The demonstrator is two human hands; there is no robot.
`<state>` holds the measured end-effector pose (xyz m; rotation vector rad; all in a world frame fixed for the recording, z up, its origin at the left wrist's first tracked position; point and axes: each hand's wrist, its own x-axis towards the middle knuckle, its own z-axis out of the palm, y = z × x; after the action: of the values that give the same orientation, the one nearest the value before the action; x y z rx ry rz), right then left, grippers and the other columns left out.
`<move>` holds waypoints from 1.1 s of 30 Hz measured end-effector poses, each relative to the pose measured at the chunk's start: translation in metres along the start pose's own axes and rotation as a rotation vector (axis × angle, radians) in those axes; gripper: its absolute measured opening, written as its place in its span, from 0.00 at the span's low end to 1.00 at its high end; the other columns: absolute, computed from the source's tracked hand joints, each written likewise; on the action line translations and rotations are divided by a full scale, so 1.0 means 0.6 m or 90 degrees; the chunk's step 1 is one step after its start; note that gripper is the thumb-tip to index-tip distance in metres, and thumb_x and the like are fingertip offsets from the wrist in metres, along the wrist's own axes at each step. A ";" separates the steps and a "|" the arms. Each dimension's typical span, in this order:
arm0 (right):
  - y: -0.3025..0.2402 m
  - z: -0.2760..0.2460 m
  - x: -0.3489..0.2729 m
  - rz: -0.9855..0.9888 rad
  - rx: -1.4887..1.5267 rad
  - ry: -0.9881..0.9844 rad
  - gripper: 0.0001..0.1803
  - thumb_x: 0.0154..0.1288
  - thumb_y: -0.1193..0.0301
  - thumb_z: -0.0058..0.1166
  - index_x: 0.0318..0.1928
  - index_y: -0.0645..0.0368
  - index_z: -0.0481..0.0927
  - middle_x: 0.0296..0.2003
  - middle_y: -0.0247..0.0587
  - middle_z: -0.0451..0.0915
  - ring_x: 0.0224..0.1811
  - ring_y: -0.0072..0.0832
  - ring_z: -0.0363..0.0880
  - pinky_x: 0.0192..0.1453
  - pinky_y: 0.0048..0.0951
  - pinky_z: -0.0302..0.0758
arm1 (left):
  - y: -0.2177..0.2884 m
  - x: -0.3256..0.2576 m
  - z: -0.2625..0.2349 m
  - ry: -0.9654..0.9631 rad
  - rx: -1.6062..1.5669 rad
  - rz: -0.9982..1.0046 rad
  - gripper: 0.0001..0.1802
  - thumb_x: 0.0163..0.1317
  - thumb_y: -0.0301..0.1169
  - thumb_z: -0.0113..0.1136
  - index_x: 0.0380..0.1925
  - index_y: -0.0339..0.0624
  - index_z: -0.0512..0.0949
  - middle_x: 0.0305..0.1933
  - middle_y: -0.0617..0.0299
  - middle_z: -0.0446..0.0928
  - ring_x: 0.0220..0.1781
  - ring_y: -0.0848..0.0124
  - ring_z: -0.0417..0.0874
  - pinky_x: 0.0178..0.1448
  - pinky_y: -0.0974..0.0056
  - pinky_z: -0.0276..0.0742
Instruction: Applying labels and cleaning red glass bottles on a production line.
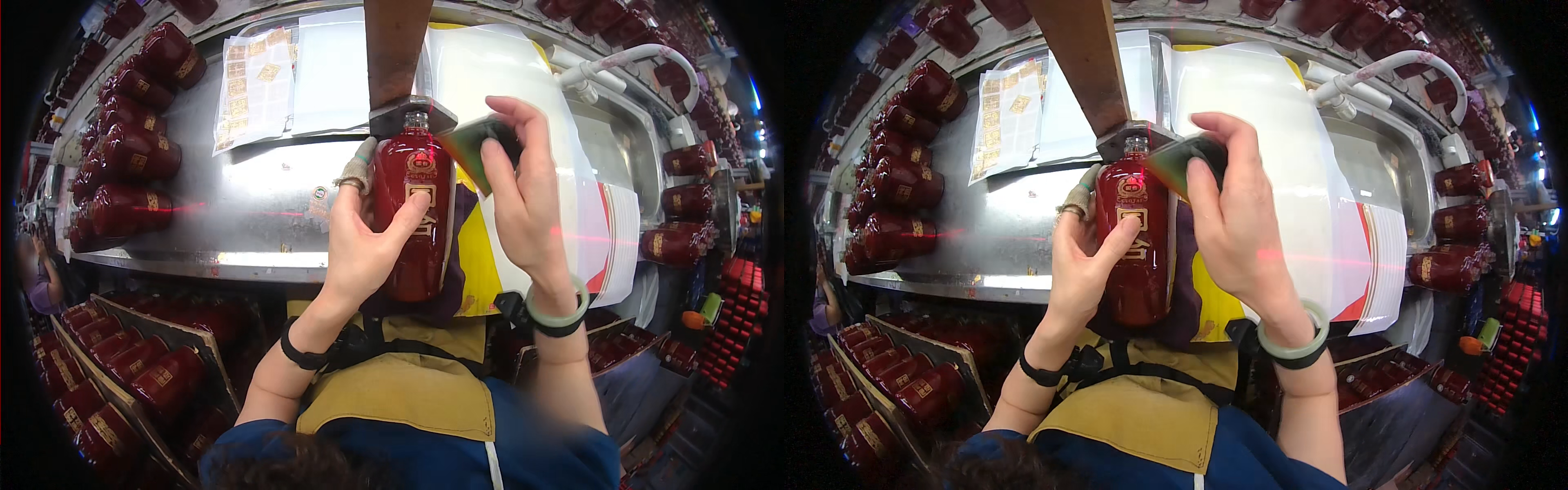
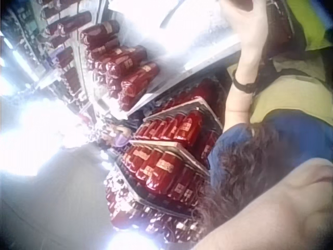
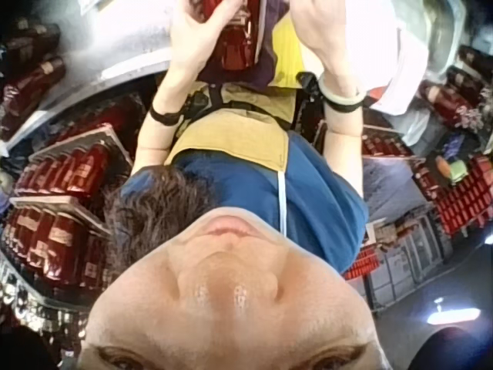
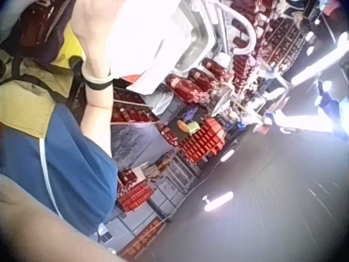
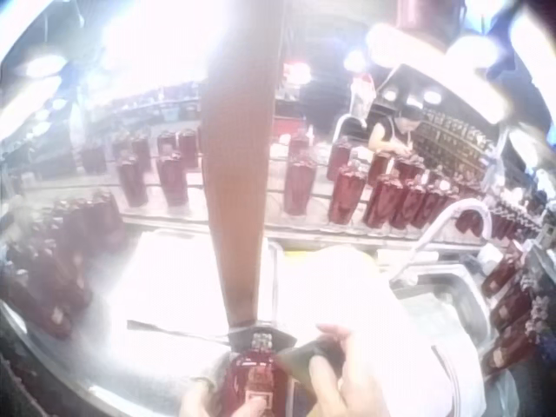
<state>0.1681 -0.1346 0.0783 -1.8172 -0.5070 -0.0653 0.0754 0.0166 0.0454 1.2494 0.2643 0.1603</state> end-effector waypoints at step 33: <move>0.032 0.024 -0.099 0.327 0.283 -0.130 0.44 0.64 0.67 0.73 0.75 0.60 0.61 0.35 0.23 0.61 0.35 0.12 0.61 0.42 0.15 0.65 | -0.002 -0.025 -0.030 -0.077 -0.100 -0.056 0.40 0.70 0.24 0.64 0.76 0.31 0.53 0.74 0.49 0.67 0.72 0.65 0.71 0.75 0.58 0.70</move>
<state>0.1186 -0.1437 0.0385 -1.4693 -0.1620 0.5479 0.0558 0.0290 0.0406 1.0849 0.1985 0.0288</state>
